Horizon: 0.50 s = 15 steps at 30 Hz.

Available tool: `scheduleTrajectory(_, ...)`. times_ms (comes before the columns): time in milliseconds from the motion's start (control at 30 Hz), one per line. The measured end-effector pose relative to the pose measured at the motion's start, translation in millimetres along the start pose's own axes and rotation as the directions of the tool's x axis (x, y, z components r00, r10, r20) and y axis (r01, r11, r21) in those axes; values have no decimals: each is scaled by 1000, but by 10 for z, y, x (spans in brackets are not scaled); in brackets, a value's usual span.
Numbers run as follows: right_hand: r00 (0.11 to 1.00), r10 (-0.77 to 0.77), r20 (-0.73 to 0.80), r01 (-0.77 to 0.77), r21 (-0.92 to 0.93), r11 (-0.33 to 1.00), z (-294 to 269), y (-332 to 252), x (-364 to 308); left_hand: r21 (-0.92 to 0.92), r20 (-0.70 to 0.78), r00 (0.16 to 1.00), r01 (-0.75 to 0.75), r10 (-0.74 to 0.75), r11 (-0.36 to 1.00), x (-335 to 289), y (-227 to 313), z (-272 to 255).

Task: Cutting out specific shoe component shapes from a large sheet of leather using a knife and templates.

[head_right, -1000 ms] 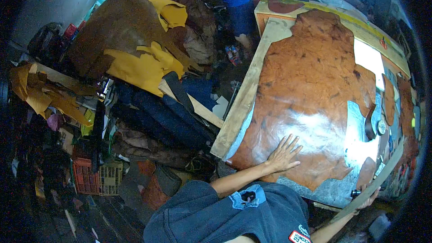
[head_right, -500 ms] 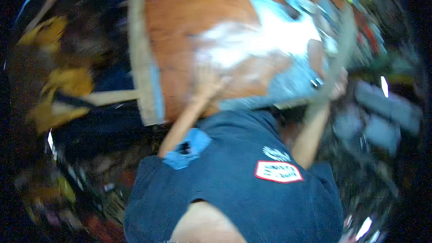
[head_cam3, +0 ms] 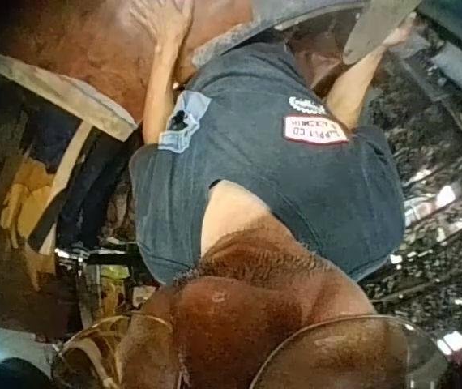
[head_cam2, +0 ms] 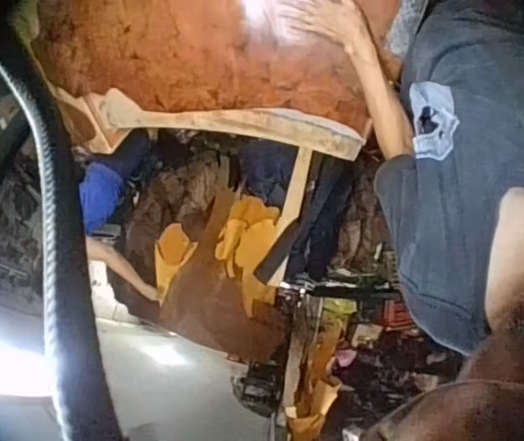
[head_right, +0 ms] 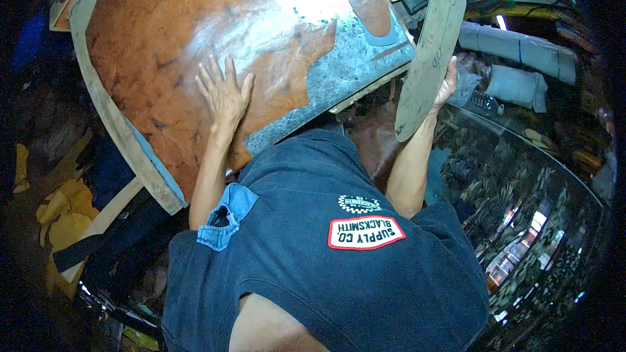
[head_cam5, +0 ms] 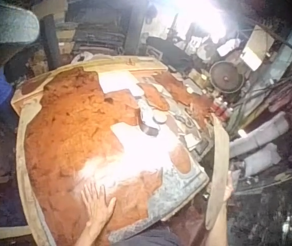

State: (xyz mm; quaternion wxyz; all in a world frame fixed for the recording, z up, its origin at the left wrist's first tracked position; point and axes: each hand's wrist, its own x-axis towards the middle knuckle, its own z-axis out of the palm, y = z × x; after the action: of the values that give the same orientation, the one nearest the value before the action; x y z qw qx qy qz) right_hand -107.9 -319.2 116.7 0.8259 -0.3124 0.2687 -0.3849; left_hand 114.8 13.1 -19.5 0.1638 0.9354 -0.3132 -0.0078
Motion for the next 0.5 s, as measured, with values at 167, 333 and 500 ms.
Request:
scheduleTrajectory(167, 995, -103, -11, 102, -86, 991, 42, -74, 113, -7, 114, 985, -127, 127, 992, 335, 423, 175)
scheduleTrajectory(333, 999, -40, 35, 41, -21, 999, 10, -140, 328, -63, 223, 942, -242, 250, 968, 289, 1019, 306)
scheduleTrajectory(500, 912, 156, 379, -247, 205, 947, 127, -129, 644, -460, 226, 809, -402, 543, 791, 67, 1249, 290)
